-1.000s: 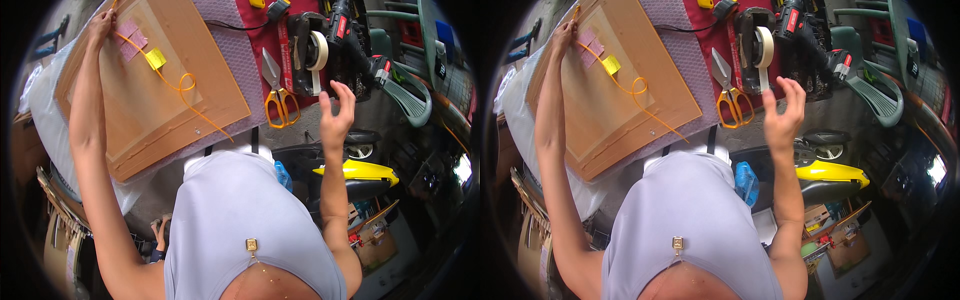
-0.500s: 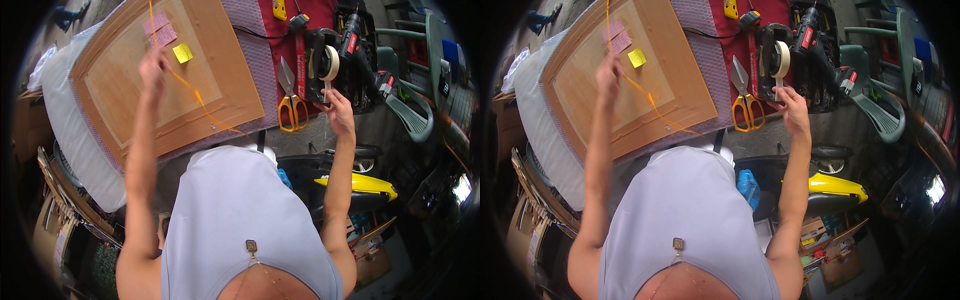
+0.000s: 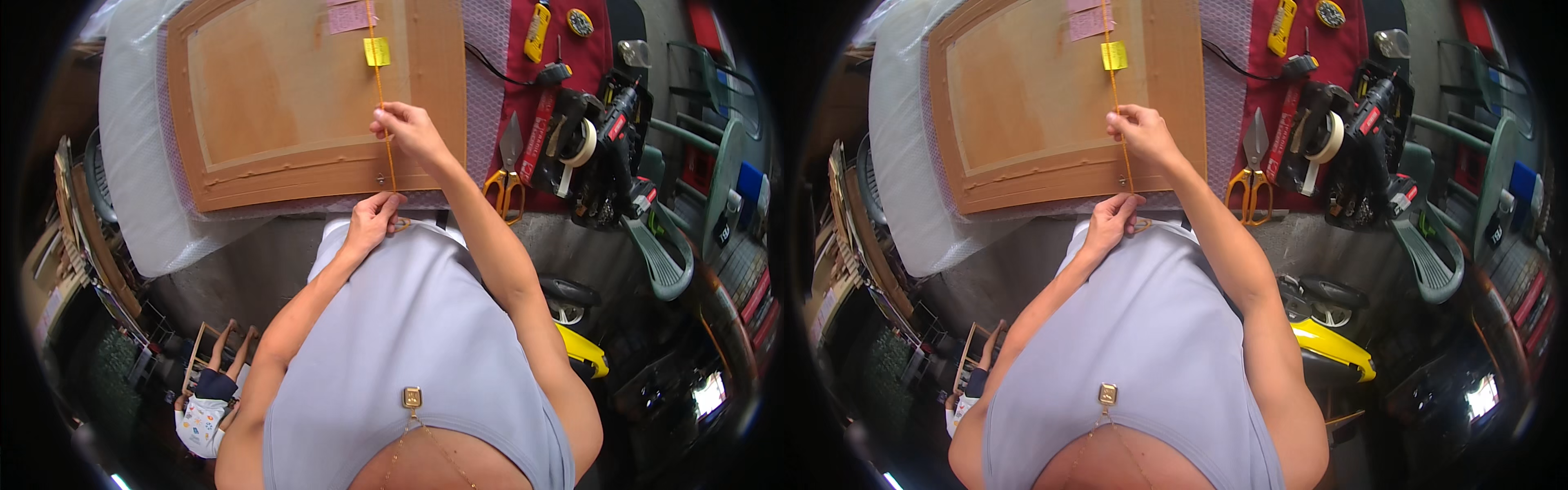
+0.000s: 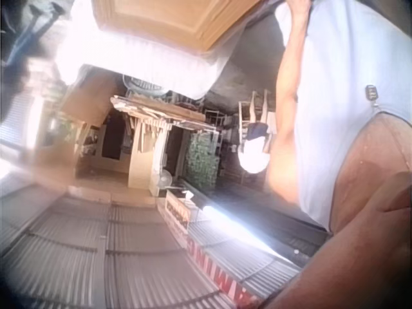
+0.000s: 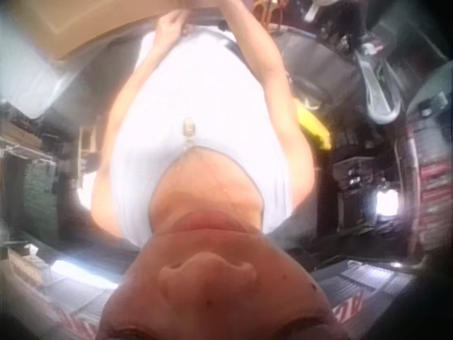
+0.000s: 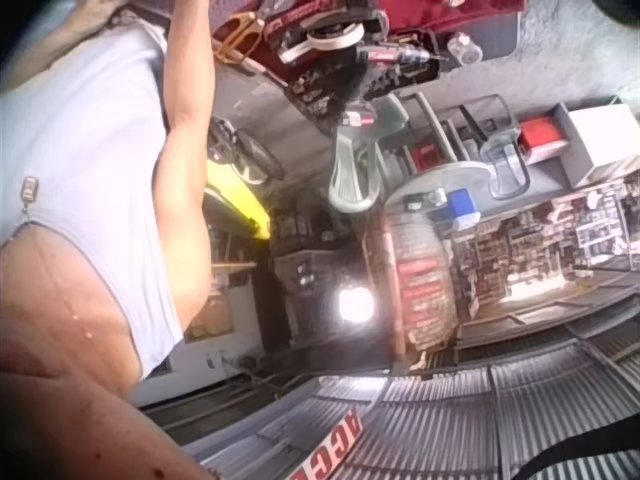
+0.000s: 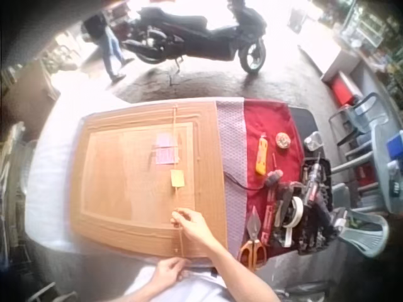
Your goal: The person measures a wooden frame, drills pilot holes, and installs metal eye screws. They then thread an orange cord through the eye screws and tie knots to secure a hanging loop.
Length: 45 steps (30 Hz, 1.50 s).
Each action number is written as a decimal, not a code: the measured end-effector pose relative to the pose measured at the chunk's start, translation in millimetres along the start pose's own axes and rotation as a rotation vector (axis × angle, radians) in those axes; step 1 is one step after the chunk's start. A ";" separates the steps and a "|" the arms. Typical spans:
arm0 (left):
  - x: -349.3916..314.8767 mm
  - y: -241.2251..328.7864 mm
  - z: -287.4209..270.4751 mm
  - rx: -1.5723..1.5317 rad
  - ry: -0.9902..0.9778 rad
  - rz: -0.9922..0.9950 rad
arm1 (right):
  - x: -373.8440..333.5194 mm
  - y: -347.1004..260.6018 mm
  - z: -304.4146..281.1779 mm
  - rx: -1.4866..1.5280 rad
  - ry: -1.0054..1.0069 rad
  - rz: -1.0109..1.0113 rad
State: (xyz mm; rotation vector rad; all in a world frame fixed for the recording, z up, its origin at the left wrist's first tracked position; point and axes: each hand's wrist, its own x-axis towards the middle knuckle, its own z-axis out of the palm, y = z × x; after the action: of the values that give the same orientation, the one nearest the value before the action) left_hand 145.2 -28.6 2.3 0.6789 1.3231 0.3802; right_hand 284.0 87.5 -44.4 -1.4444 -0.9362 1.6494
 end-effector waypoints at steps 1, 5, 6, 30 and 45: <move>0.3 -5.7 -3.5 0.010 0.021 -0.002 | 7.3 -11.0 1.3 0.135 -0.076 0.099; 3.8 -10.4 -12.5 0.211 0.341 0.185 | 11.4 -10.8 -13.0 0.198 -0.059 0.148; 7.2 -10.1 -15.7 0.241 0.375 0.268 | 11.7 -11.9 -19.9 0.160 -0.014 0.167; 40.2 -26.6 -25.4 0.626 0.612 0.901 | 129.2 -91.0 -109.0 -0.887 0.206 -0.240; 37.6 -26.7 -16.6 0.696 0.667 0.888 | 133.9 -74.1 -122.8 -0.694 0.145 -0.315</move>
State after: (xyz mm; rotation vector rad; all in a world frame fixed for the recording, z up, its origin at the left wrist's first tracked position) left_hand 134.4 -21.6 -44.9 1.8584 1.7379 0.9291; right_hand 398.5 246.7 -51.9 -1.7072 -1.6540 1.0074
